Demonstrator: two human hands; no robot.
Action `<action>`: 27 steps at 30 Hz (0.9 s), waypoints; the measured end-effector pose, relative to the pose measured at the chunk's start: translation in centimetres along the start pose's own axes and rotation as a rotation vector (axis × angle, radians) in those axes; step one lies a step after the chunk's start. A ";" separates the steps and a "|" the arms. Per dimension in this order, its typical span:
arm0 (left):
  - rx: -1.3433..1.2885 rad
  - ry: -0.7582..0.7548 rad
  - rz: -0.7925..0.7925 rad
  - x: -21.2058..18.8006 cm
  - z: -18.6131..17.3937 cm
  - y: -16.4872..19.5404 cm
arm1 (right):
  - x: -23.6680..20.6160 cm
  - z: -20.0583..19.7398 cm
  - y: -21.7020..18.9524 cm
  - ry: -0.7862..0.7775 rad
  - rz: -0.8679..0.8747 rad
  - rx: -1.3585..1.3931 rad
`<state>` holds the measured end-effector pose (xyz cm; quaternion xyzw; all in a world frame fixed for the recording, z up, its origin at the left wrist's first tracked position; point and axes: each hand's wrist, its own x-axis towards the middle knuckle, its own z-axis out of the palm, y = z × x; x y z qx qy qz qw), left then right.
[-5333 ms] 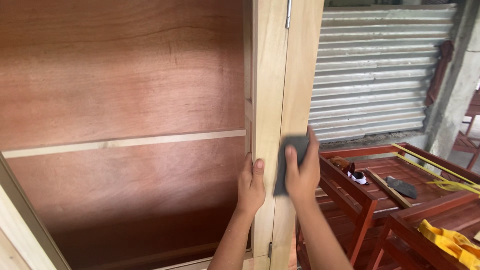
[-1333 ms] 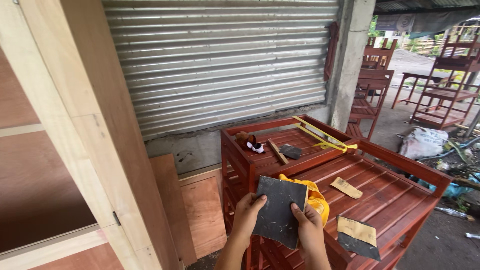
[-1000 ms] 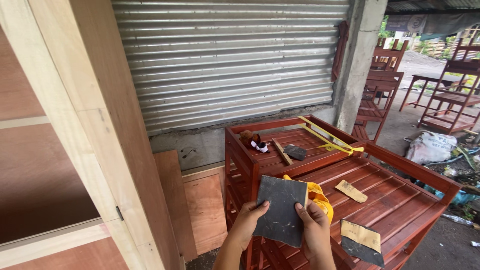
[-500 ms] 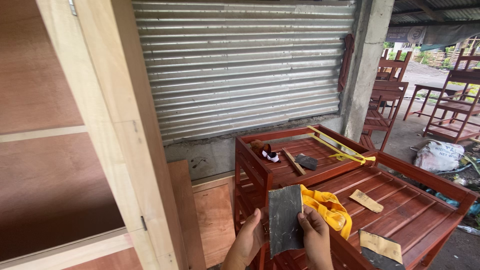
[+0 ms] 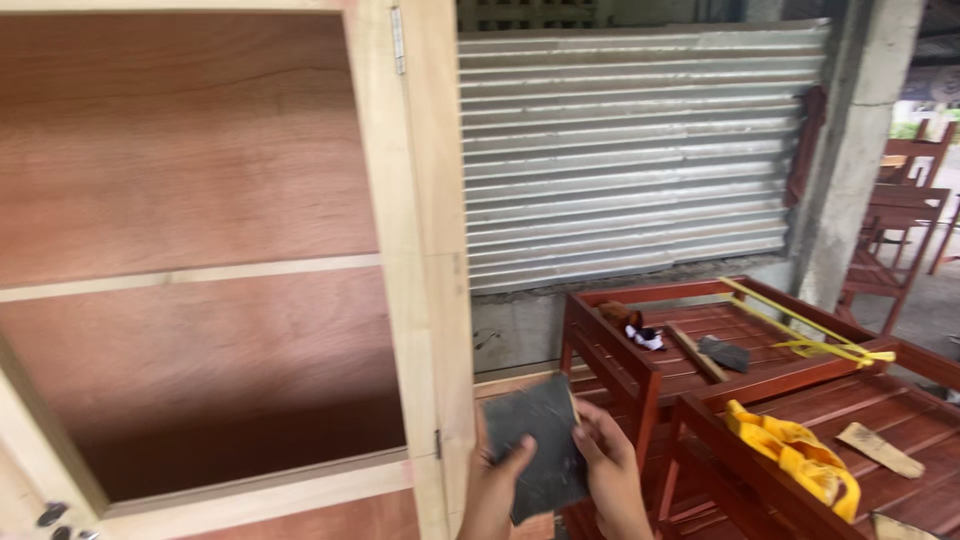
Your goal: The person sands the wooden frame and edges of an unfinished cabinet with a sheet of sandpaper, rubbing along the vertical stiles, panel edges and outer corners. They reposition the sandpaper in their hand and move around the cabinet to sand different sides and edges.
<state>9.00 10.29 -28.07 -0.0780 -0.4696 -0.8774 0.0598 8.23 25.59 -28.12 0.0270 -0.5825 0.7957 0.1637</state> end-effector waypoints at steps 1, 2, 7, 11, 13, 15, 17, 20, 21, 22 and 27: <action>0.013 0.092 0.095 -0.1 -1.3 1.2 | 0.3 1.9 0.0 0.015 -0.001 0.030; 0.030 0.181 0.196 0.3 -2.5 2.8 | 1.1 3.9 -0.1 0.027 -0.008 0.065; 0.138 0.503 0.973 0.7 -6.5 11.8 | 6.0 11.5 -2.9 -0.030 -0.463 -0.075; 0.656 0.597 1.478 3.2 -4.6 17.6 | 10.3 16.3 -5.5 -0.044 -0.478 -0.254; 0.850 0.448 1.340 4.6 -2.9 18.9 | 11.8 17.8 -6.4 -0.094 -0.544 -0.270; 1.030 0.263 1.315 6.2 -1.0 19.2 | 13.0 18.7 -7.0 -0.149 -0.660 -0.274; 1.068 0.202 1.191 7.2 0.1 18.3 | 13.6 19.3 -7.3 -0.134 -0.683 -0.222; 1.051 0.238 1.165 8.6 0.2 17.7 | 13.7 20.1 -6.7 -0.139 -0.639 -0.124; 1.027 0.270 1.182 9.2 0.2 17.8 | 13.5 20.4 -6.4 -0.144 -0.613 -0.093; 1.004 0.300 1.160 9.9 0.3 18.3 | 13.1 20.8 -6.1 -0.076 -0.727 -0.154; 0.995 0.359 1.232 13.9 2.7 23.8 | 11.6 22.1 -5.3 0.212 -0.803 -0.422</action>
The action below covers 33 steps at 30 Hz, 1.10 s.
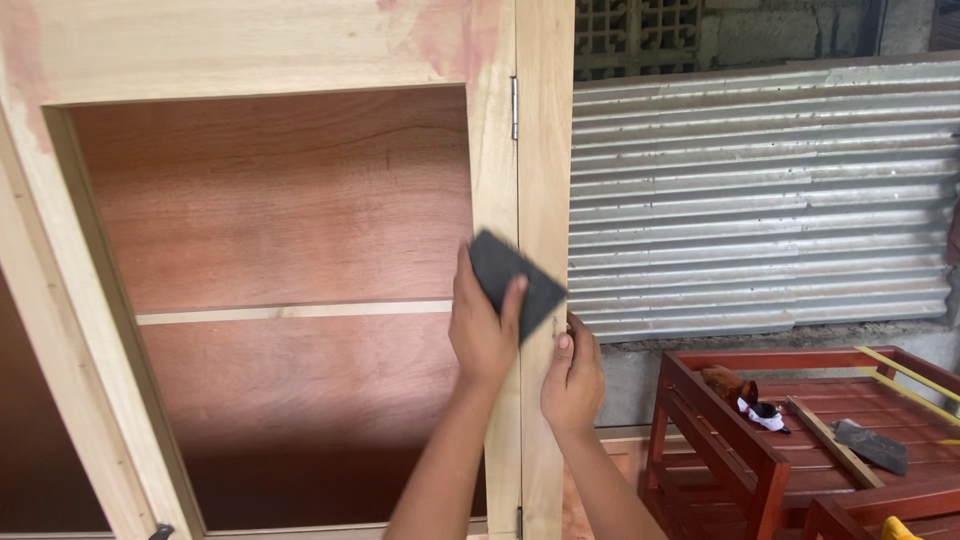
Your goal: The person sands the wooden frame and edges of an unfinished cabinet with a sheet of sandpaper, rubbing along the vertical stiles, panel edges and outer corners. They reposition the sandpaper in their hand and move around the cabinet to sand different sides and edges.
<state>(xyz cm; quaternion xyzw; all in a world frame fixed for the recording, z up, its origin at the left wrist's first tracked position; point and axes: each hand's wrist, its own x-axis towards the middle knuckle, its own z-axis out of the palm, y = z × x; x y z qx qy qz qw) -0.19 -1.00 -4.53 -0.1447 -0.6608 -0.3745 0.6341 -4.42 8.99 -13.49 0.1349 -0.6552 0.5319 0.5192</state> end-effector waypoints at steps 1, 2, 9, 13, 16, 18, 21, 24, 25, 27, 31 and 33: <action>0.001 0.019 -0.013 2.0 0.5 0.0 | -0.1 0.0 -0.2 0.007 -0.001 -0.005; 0.003 0.037 -0.029 4.0 1.1 0.0 | -0.1 -0.1 -0.4 0.011 0.000 -0.011; 0.172 0.106 -0.121 6.3 1.7 -0.2 | -0.6 -0.4 -1.1 0.014 -0.001 -0.021; 0.159 0.084 -0.140 4.7 1.0 -0.6 | -0.7 0.0 -0.6 0.011 -0.038 -0.032; 0.124 0.086 -0.119 3.3 0.8 -0.9 | -0.7 0.1 -0.1 0.001 -0.035 -0.056; 0.113 0.054 -0.162 1.9 0.7 -1.4 | -0.8 0.2 0.1 -0.023 -0.012 -0.064; 0.071 0.069 -0.139 -1.6 0.4 -2.6 | -0.9 0.2 -0.1 0.010 -0.018 -0.089; 0.075 0.011 -0.236 -6.8 -0.3 -4.0 | -1.1 0.0 -0.6 0.032 0.000 -0.092; 0.076 0.014 -0.225 -8.6 -0.6 -4.4 | -1.2 0.0 -0.7 0.038 -0.009 -0.076; 0.058 -0.019 -0.338 -12.5 -1.5 -4.8 | -1.3 -0.1 -0.7 0.034 -0.017 -0.053; -0.036 -0.175 -0.362 -17.8 -3.7 -4.9 | -1.4 0.1 0.6 -0.003 -0.028 -0.021; 0.008 -0.226 -0.341 -17.9 -4.4 -5.4 | -1.3 0.4 1.7 -0.012 -0.051 0.009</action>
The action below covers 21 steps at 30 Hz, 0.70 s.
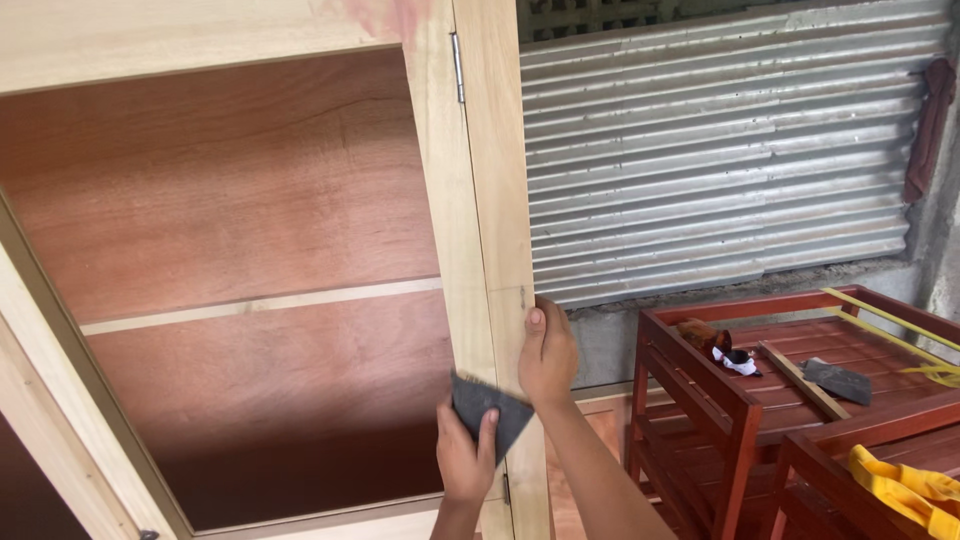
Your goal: The person sands the wooden frame and edges of an unfinished cabinet with a sheet of sandpaper, rubbing along the vertical stiles, panel edges and outer corners. They reposition the sandpaper in their hand and move around the cabinet to sand different sides and edges.
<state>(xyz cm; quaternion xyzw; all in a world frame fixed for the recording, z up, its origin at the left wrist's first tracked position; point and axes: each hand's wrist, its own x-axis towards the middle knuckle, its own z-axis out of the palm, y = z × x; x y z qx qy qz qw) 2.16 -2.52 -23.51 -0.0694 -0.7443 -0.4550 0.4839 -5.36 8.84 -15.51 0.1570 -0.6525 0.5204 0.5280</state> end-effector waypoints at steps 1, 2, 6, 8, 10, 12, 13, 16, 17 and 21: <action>0.057 -0.012 -0.010 1.1 -0.1 0.3 | 0.0 0.1 0.6 -0.044 0.034 0.065; 0.112 -0.021 -0.018 2.7 -0.1 0.9 | 0.1 0.2 1.2 -0.089 0.064 0.130; 0.171 0.046 0.199 12.0 -1.3 5.9 | 0.5 0.3 2.2 -0.265 0.245 0.694; 0.152 0.062 0.193 17.0 -1.5 9.6 | 0.6 0.2 2.0 -0.264 0.253 0.672; 0.125 0.178 0.260 21.0 -1.2 13.2 | 0.8 0.2 1.4 -0.278 0.238 0.679; 0.053 0.215 0.194 22.6 -0.9 14.9 | 0.8 0.3 0.8 -0.309 0.234 0.705; 0.015 0.234 0.160 23.0 -0.7 15.2 | 0.9 0.4 0.6 -0.316 0.229 0.707; 0.012 0.254 0.142 21.6 -0.2 13.6 | 0.8 0.7 0.6 -0.299 0.230 0.679; -0.011 0.248 0.148 20.8 -0.1 12.7 | 0.8 0.8 0.8 -0.276 0.218 0.645; -0.074 0.150 0.054 12.8 0.1 7.4 | 0.3 1.3 1.8 -0.190 0.202 0.583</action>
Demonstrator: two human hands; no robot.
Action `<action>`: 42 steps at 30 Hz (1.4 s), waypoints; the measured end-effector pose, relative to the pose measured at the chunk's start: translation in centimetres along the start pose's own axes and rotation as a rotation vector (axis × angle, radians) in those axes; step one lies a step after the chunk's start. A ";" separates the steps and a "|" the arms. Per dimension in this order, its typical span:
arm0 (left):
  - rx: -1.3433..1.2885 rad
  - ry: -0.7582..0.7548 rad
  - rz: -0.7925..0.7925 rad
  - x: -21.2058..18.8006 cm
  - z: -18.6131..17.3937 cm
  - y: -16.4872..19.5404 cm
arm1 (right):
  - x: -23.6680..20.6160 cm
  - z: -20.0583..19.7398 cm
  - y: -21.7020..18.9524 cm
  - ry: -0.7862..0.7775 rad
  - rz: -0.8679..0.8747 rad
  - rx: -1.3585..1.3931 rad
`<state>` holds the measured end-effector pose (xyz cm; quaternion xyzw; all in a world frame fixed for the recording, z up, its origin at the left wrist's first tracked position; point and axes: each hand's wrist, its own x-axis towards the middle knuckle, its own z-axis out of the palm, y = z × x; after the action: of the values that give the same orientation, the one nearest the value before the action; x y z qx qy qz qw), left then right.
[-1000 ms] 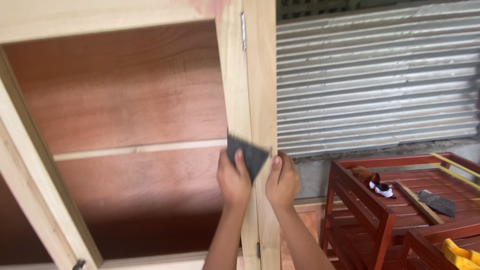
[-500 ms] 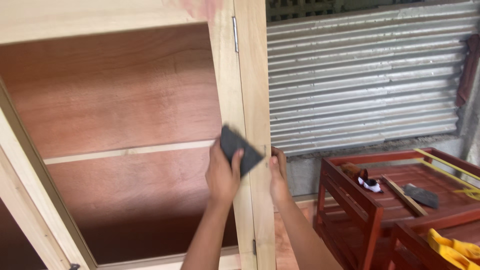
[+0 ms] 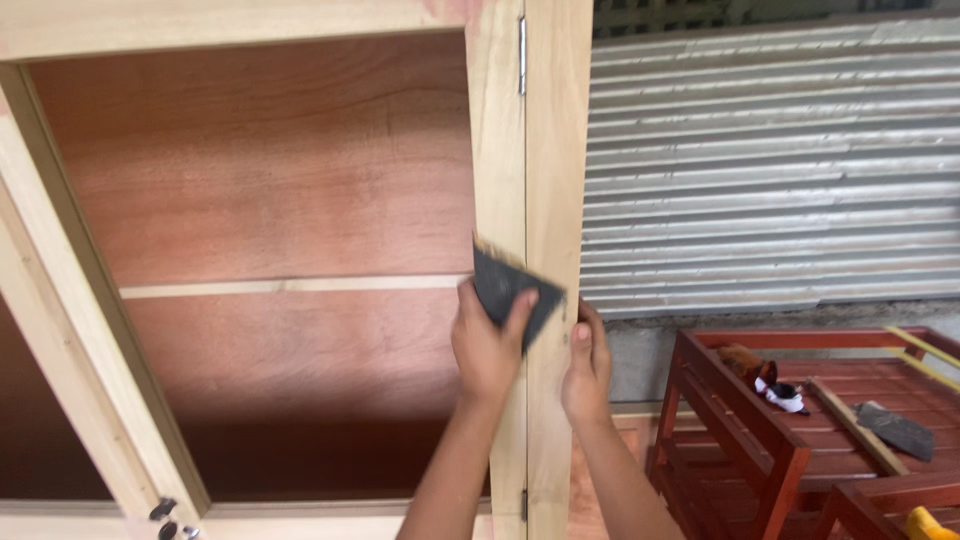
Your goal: The person sands the wooden frame and edges of an unfinished cabinet with a sheet of sandpaper, rubbing along the vertical stiles, panel edges and outer corners. They reposition the sandpaper in their hand and move around the cabinet to sand different sides and edges.
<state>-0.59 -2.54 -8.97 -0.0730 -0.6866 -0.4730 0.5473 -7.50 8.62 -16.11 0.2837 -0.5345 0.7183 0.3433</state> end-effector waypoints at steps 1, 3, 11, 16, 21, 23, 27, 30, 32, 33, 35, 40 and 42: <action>-0.027 -0.004 0.003 -2.3 -0.4 -1.0 | -0.1 -0.1 0.2 0.011 -0.011 0.000; -0.086 -0.007 0.013 -5.4 -1.0 -2.2 | -0.2 -0.1 0.5 0.032 -0.040 0.000; 0.121 0.075 0.106 8.6 1.0 4.4 | -0.5 0.7 -0.2 0.072 -0.041 0.005; -0.052 0.058 0.107 11.7 1.2 6.3 | -0.9 1.0 -0.2 0.133 -0.041 -0.057; -0.027 0.052 0.043 2.4 0.1 1.5 | -0.9 0.9 -0.1 0.177 -0.022 -0.093; -0.059 0.009 -0.024 -3.1 -0.8 -1.4 | -0.8 0.8 -0.2 0.202 0.010 -0.155; 0.004 -0.048 -0.212 -9.9 -1.3 -5.7 | -0.8 0.8 -0.4 0.232 -0.034 -0.212; 0.061 0.020 -0.134 -8.6 -1.2 -5.6 | -0.8 0.8 -0.5 0.236 -0.042 -0.244; 0.095 0.081 -0.056 -4.8 -1.0 -4.1 | -0.8 0.9 -0.5 0.231 -0.053 -0.235; 0.099 0.082 -0.070 -2.1 -0.9 -3.1 | -0.8 0.9 -0.5 0.231 -0.061 -0.231; 0.090 0.165 0.040 3.1 -0.5 -0.7 | -0.9 1.0 -0.5 0.233 -0.074 -0.257; 0.747 0.515 0.487 9.5 0.6 3.4 | -0.9 1.1 -0.7 0.233 -0.056 -0.241; 0.540 0.355 0.494 8.2 1.1 3.5 | -0.9 1.0 -0.8 0.231 -0.047 -0.254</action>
<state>-2.39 -3.30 -0.18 -0.0065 -0.6429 -0.1352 0.7539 -6.30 7.65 -16.10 0.1660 -0.5711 0.6647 0.4521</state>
